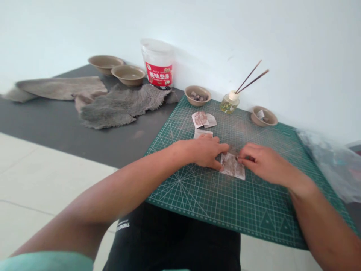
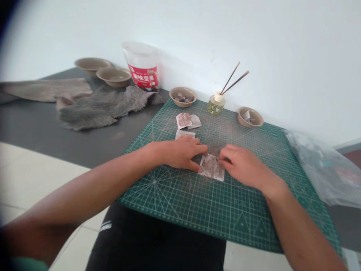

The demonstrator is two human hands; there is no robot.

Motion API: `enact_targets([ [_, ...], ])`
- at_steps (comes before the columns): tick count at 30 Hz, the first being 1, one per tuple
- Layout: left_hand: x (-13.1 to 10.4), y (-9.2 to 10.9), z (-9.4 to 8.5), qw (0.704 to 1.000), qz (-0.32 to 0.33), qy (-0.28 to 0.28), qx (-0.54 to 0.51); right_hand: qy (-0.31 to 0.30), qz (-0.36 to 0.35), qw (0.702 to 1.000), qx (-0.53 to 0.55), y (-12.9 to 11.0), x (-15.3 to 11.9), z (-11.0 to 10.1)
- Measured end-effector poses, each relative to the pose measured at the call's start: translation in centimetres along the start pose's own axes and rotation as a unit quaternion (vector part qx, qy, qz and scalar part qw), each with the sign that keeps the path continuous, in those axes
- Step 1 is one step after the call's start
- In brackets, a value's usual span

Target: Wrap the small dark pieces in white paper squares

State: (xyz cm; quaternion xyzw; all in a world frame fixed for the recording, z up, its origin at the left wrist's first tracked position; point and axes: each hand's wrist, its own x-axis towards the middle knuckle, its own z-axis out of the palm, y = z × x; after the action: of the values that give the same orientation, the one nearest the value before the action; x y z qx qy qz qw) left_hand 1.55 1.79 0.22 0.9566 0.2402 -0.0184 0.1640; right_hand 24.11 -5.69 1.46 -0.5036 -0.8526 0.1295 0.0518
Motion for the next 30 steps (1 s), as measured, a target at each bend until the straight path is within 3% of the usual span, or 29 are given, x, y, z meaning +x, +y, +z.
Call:
enact_targets([
  [2,0.0,0.0,-0.1,1.000,0.003,-0.008,0.001,-0.064,-0.042,0.996,0.037,-0.1,-0.1,-0.1],
  [3,0.0,0.1,-0.1,1.000,0.004,-0.011,0.003,-0.064,-0.060,0.995,0.056,-0.2,-0.2,0.0],
  [9,-0.2,0.0,-0.2,1.000,0.010,0.005,-0.008,0.075,0.022,0.996,0.053,0.2,0.2,0.7],
  [11,-0.2,-0.1,-0.3,1.000,0.020,0.010,-0.021,0.152,0.050,0.979,0.129,0.2,-0.1,0.9],
  [13,-0.1,-0.1,-0.4,0.998,0.031,0.026,-0.043,0.235,0.068,0.941,0.235,0.1,-0.4,1.2],
  [17,0.3,0.6,-0.5,0.984,0.047,0.138,-0.102,0.276,0.055,0.849,0.447,-0.4,-0.6,2.0],
  [20,0.6,1.9,-0.3,0.956,0.055,0.249,-0.146,0.269,0.043,0.810,0.520,-0.5,-0.5,2.5],
  [23,0.7,3.1,0.2,0.937,0.078,0.292,-0.173,0.269,0.045,0.806,0.525,-0.6,-0.5,2.7],
  [30,1.0,4.2,1.1,0.909,0.015,0.355,-0.217,0.276,0.008,0.810,0.518,-0.7,-0.9,2.7],
])
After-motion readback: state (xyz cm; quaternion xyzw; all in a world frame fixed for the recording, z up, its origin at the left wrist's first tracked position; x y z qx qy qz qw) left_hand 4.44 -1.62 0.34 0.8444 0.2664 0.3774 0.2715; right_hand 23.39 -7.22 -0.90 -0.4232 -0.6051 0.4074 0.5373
